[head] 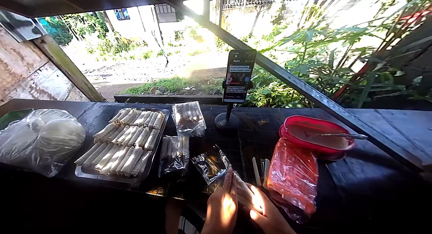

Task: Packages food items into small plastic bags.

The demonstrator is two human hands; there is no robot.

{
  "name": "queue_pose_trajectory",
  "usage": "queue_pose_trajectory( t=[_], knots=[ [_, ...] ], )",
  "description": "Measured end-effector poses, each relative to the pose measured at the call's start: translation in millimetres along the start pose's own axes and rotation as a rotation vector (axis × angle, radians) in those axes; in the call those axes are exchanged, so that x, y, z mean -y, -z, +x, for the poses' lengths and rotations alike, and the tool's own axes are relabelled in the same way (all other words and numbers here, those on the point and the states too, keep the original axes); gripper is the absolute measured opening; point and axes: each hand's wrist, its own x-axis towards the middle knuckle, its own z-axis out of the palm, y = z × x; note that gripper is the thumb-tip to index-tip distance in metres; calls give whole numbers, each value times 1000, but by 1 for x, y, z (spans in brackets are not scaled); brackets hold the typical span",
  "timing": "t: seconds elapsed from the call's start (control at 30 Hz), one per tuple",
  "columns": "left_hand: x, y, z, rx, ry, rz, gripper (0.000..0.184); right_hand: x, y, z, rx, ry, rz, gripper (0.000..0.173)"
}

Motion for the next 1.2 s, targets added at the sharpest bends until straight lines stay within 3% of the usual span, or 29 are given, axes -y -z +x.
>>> queue_pose_trajectory(
  t=[0.07,0.17,0.37,0.5,0.67,0.8,0.87,0.93,1.2],
  knots=[
    [2,-8,-1,-122,-67,7,45,-1,0,2,-12,-10,-16,71],
    [2,-13,-1,-238,-88,-233,41,3,1,4,-30,-67,31,63],
    [27,-18,-7,-343,-341,38,35,3,-6,5,-103,-282,482,51],
    [22,-21,-10,-369,-336,21,31,5,-13,3,-153,-269,460,54],
    [2,-23,-10,-298,-229,-161,37,13,-17,0,-154,-179,430,59],
    [-6,-8,-8,-97,-63,-289,42,10,-18,4,-170,-120,372,57],
    [-12,-12,-4,-131,-146,-275,40,14,-20,7,-214,-113,398,46],
    [-14,-19,0,-197,-259,-248,41,20,-18,13,-219,-114,466,48],
    [-9,-12,-7,-19,-66,-394,45,30,0,22,-107,-396,575,40]
  ],
)
